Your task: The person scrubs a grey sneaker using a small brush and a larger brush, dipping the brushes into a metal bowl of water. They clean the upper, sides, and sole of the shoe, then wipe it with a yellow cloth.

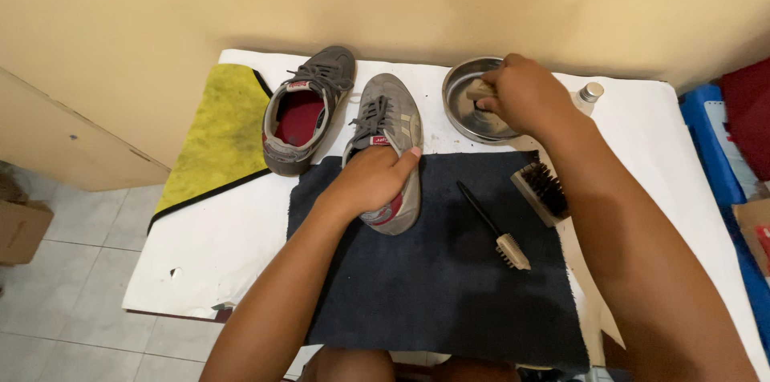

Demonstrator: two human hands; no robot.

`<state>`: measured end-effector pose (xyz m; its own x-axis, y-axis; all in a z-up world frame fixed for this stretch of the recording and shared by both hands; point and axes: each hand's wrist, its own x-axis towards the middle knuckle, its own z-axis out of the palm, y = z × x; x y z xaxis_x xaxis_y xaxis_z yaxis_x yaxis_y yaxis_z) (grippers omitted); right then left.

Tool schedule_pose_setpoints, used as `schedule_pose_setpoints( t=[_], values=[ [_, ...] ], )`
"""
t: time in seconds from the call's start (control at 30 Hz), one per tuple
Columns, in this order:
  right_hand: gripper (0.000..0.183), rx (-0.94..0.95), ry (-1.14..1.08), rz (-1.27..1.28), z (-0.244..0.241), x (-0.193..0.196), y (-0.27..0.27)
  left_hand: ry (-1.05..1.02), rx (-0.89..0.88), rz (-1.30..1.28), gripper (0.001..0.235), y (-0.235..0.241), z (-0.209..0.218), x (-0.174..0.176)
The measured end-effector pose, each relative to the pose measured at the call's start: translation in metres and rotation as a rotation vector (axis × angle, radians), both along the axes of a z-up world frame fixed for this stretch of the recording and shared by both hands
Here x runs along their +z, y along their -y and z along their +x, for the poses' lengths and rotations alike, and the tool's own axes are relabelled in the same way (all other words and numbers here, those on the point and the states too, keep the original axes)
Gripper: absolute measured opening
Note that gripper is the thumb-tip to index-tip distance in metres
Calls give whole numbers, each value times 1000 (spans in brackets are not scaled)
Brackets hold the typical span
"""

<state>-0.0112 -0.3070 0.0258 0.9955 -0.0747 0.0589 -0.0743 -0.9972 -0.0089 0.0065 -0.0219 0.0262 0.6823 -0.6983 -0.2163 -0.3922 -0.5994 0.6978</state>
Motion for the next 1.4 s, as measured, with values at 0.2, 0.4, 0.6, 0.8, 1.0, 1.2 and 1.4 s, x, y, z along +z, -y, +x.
schedule_pose_setpoints(
  t=[0.2,0.4,0.6,0.8,1.0,1.2,1.4],
  values=[
    [37,-31,-27,98,0,11,-3,-18,-49,70,75,0,-1,11],
    [35,-116,171,219,-12,8,27,-122,45,-216,59,-16,22,-21],
    [49,-110,270,233,-32,-11,17,-124,-75,-672,46,-26,28,-28],
    [48,-144,465,370,-68,5,-2,-79,-139,-918,43,-22,28,-52],
    [45,-52,423,234,-78,-8,1,-31,-212,-825,71,-23,14,-42],
    [43,-43,543,297,-79,-11,-5,-11,-254,-839,81,-20,15,-45],
    [28,-203,679,1200,-77,-24,-9,-19,-255,-563,73,-37,8,-60]
  ],
)
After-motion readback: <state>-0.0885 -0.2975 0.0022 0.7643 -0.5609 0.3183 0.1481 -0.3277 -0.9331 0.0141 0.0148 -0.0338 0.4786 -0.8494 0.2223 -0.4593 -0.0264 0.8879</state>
